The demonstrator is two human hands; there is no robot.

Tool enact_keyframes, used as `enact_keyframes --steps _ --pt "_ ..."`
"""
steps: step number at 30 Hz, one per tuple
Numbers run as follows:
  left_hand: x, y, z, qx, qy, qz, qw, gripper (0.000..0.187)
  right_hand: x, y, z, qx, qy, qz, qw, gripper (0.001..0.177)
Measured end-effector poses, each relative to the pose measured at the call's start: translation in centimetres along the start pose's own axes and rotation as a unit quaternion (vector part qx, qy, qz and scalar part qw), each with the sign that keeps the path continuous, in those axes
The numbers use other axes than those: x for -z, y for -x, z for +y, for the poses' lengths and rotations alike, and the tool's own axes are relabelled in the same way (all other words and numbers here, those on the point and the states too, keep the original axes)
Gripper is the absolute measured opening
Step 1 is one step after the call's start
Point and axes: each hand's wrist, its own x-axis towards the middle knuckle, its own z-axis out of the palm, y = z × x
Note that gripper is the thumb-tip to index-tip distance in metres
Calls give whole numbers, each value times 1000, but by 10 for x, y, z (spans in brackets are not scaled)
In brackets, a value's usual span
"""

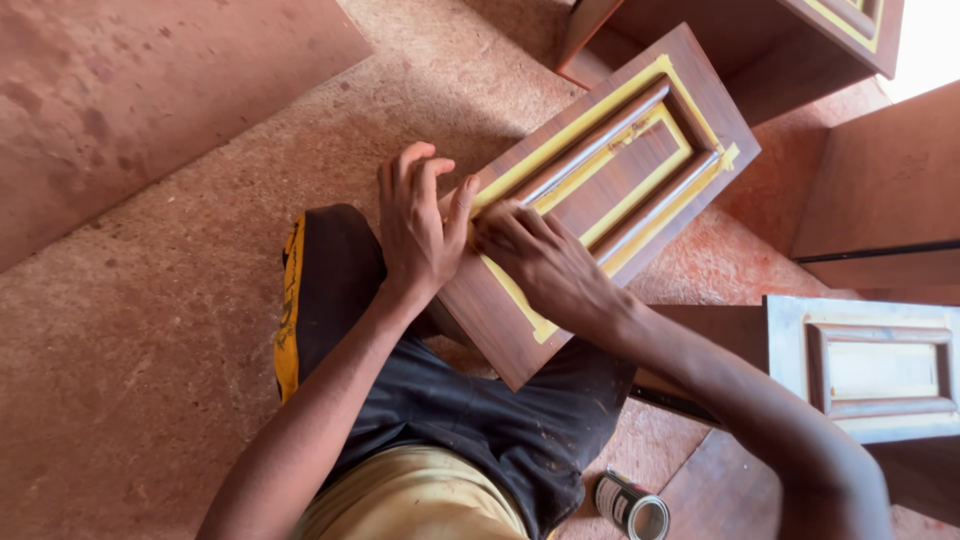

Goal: The person stains the wooden panels of cabinet drawers using a cloth, applying the liquid to the recessed and raised surfaces one panel at a time.

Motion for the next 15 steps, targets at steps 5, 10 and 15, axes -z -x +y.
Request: enact_keyframes --steps 5,10,15 --pt "4 0 2 3 4 -5 1000 39 11 73 -22 10 115 -58 992 49" --pt "5 -1 5 2 10 -11 1000 38 37 100 -18 -106 -96 -39 989 38" --pt "8 -1 7 1 6 -13 1000 36 46 21 2 -105 -154 37 982 64"
